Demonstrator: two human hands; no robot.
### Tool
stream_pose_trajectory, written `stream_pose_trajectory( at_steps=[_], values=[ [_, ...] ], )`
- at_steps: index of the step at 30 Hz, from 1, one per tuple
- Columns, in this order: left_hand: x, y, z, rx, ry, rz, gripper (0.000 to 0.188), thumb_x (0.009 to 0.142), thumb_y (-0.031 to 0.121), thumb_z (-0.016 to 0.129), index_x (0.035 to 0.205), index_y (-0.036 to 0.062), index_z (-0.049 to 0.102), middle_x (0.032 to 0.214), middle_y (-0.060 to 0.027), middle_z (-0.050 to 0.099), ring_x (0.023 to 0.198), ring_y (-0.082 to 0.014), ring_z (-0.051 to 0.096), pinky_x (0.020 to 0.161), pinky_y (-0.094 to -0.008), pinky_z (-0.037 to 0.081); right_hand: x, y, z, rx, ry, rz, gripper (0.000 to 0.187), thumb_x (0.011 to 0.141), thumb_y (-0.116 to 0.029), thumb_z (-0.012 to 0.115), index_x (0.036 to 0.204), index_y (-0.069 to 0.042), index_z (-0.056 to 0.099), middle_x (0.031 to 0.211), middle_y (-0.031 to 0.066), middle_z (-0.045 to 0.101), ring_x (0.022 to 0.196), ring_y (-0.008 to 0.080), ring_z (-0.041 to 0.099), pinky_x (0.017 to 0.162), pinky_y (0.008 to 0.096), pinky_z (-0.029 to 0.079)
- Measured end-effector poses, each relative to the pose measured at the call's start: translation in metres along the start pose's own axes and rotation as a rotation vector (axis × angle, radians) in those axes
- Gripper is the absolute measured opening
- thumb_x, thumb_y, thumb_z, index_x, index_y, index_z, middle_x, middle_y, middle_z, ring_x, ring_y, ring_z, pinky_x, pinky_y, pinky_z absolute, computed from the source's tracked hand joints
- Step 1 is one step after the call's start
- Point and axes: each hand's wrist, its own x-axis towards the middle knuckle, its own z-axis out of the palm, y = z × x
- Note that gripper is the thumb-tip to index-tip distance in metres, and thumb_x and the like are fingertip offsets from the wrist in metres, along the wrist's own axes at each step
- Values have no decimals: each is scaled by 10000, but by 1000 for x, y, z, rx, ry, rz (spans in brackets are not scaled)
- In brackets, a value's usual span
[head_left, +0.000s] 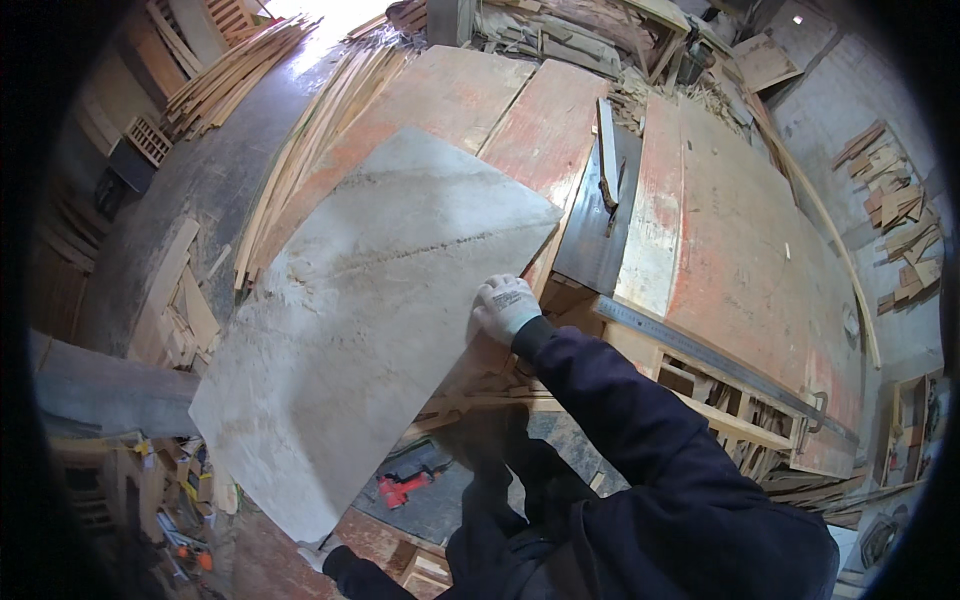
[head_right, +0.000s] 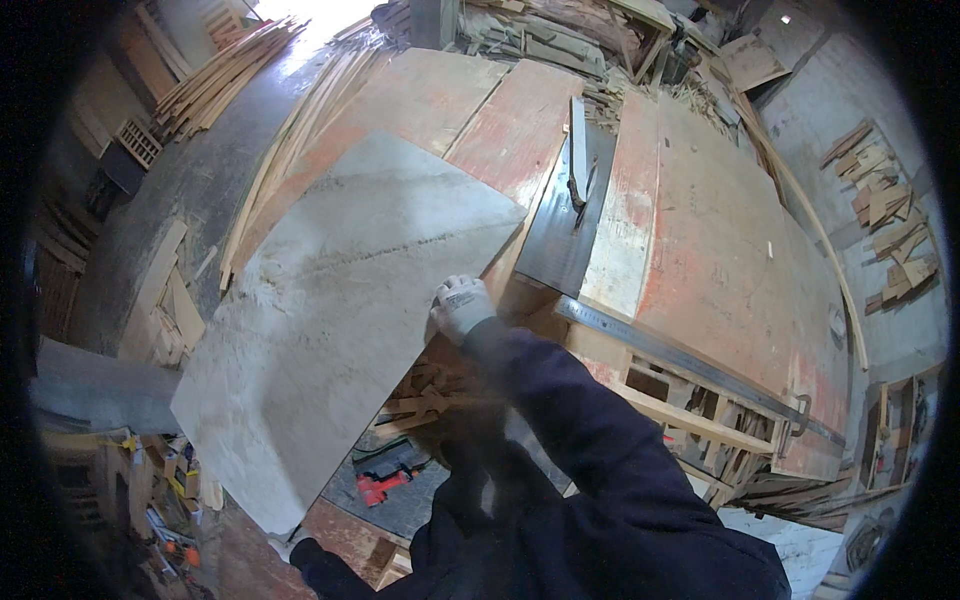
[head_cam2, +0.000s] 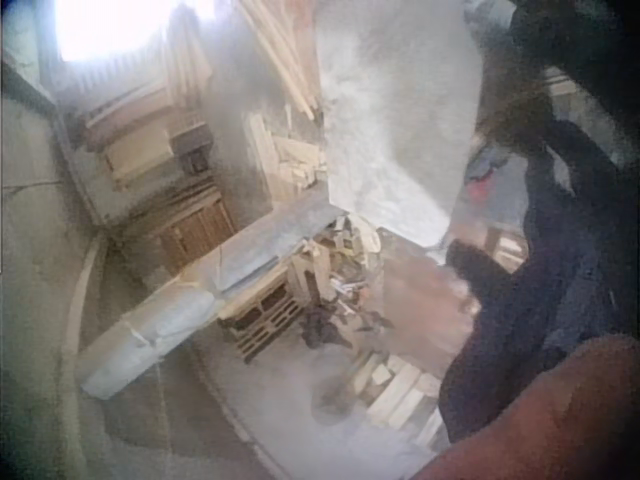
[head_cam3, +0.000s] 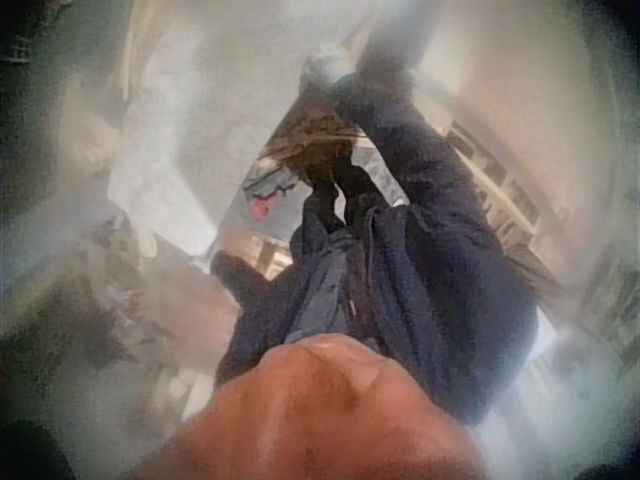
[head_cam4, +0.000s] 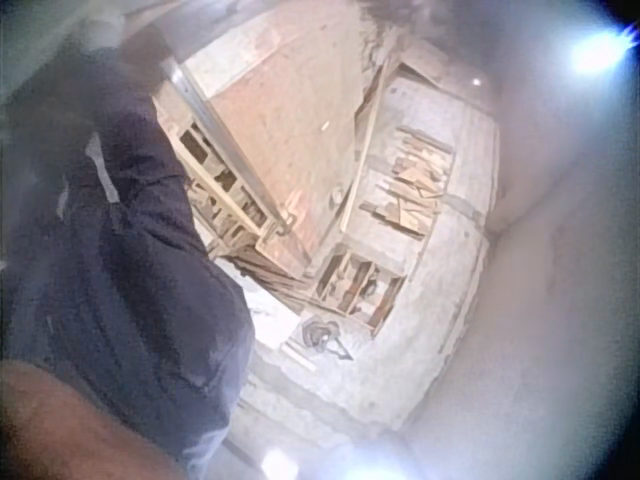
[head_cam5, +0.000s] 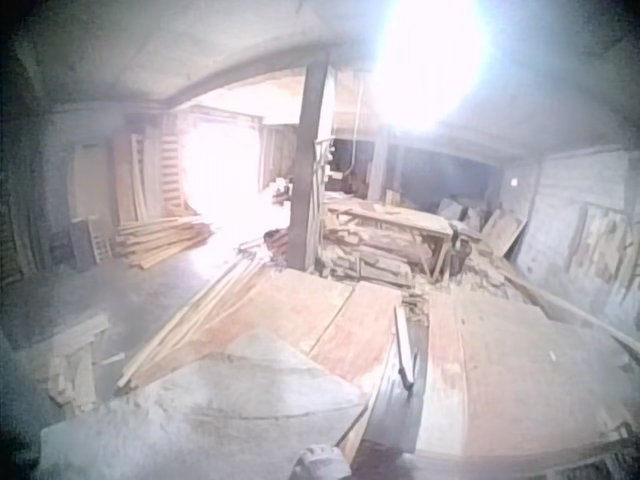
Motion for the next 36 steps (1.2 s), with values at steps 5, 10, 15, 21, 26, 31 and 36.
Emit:
stream_pose_trajectory(
  at_steps=[5, 10, 15, 21, 26, 31, 36],
  values=[
    [-48, -67, 27, 51, -20, -365, 490, 954, 279, 672, 1347, 1, 581, 1327, -138, 653, 1285, -354, 551, 1112, -506, 425, 26, 25, -6, 28, 91, 14, 360, 922, -349, 626, 1134, -64, 686, 1200, 124, 625, 1171, 292, 572, 1000, 430, 442],
    [-68, -113, 64, 126, 44, -464, 421, 959, 288, 675, 1263, 3, 618, 1278, -145, 661, 1236, -334, 582, 1065, -507, 467, 55, 73, -13, 34, 117, 84, 387, 891, -324, 619, 1139, -31, 667, 1255, 154, 625, 1208, 331, 563, 1018, 454, 441],
    [-28, -104, 49, 152, 110, -388, 377, 982, 278, 626, 1268, 33, 639, 1268, -146, 677, 1190, -326, 615, 1041, -500, 494, 59, 123, -20, -84, 126, 160, 382, 926, -370, 589, 1143, -71, 686, 1183, 110, 643, 1152, 273, 585, 968, 416, 443],
    [116, -70, 72, 276, -284, -652, 288, 947, 336, 614, 1102, 119, 722, 1121, -94, 729, 1061, -285, 658, 945, -475, 533, 17, 105, -8, -2, 75, -100, 370, 928, -370, 573, 1116, -70, 681, 1171, 99, 626, 1154, 262, 560, 989, 397, 419],
    [172, -87, 161, 414, -69, -446, 364, 979, 394, 525, 1152, 127, 701, 1203, -90, 708, 1120, -290, 643, 965, -483, 516, -20, 67, 6, 123, 141, -232, 289, 880, -316, 618, 1014, -70, 689, 1115, 104, 603, 1118, 272, 550, 962, 416, 410],
    [127, -162, 192, 414, 93, -317, 425, 1013, 417, 444, 1215, 125, 677, 1292, -91, 685, 1185, -297, 624, 1006, -496, 495, -20, 64, 12, 216, 314, -216, 212, 866, -243, 617, 966, -69, 686, 1072, 104, 604, 1100, 276, 555, 942, 407, 413],
    [104, -191, 226, 465, 80, -351, 425, 1015, 415, 444, 1220, 123, 675, 1295, -93, 683, 1189, -298, 622, 1010, -498, 493, -3, 67, 9, 250, 104, -146, 222, 859, -240, 625, 990, -67, 672, 1103, 105, 601, 1141, 280, 549, 968, 412, 406]
  ],
)
